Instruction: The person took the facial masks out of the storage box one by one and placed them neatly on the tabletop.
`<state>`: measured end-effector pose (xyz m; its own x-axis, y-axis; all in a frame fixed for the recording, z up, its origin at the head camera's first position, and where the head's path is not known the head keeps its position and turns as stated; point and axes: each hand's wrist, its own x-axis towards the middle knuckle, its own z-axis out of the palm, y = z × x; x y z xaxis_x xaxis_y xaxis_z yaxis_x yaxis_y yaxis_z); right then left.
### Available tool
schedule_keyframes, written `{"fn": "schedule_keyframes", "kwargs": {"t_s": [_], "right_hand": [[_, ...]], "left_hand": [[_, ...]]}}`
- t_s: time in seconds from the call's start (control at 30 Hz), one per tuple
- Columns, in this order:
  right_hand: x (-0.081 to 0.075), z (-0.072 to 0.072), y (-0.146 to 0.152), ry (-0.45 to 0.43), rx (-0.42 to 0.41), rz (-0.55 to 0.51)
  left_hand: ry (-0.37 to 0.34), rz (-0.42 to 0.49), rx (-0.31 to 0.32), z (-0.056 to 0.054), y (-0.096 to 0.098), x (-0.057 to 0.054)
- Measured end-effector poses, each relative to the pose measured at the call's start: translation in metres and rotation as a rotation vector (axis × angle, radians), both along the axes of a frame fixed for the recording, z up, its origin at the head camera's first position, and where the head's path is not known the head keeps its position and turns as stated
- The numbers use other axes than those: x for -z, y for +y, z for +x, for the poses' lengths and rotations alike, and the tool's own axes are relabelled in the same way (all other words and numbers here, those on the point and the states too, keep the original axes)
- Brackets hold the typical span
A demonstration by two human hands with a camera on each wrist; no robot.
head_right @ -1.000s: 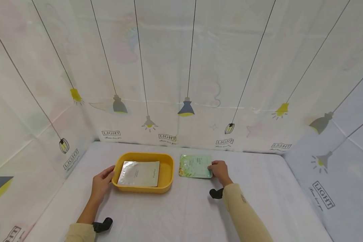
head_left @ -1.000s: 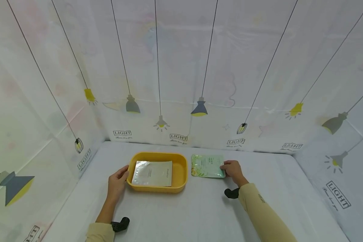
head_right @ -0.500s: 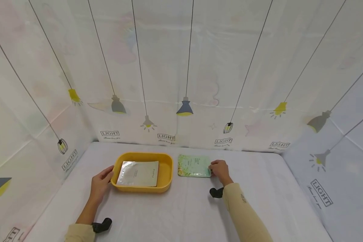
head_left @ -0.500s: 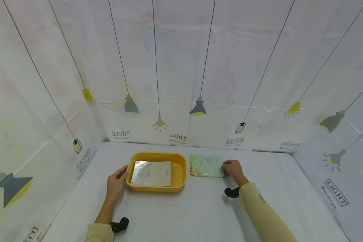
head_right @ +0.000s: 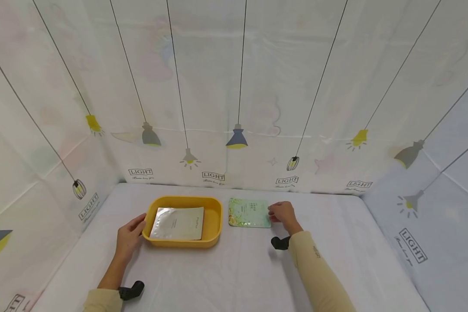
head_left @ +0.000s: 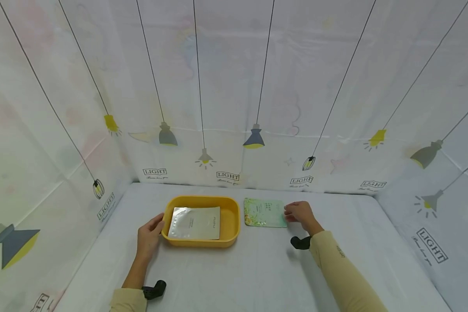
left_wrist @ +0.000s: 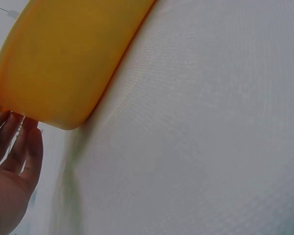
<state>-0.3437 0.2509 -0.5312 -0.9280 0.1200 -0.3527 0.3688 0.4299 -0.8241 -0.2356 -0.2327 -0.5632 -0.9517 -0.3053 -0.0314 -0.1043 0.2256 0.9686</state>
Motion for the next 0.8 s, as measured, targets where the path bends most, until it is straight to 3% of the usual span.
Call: {"fn": "schedule_keyframes", "kwargs": {"t_s": [0.3, 0.57, 0.8], "right_hand": [[-0.012, 0.000, -0.020, -0.012, -0.079, -0.049], [-0.030, 0.005, -0.045, -0.007, -0.141, -0.196], [-0.045, 0.009, -0.066, 0.013, -0.193, -0.238]], "left_hand": [[-0.002, 0.013, -0.001, 0.000, 0.001, -0.001], [0.009, 0.026, 0.003, -0.001, 0.001, -0.002], [-0.013, 0.014, -0.002, -0.001, 0.002, 0.000]]}}
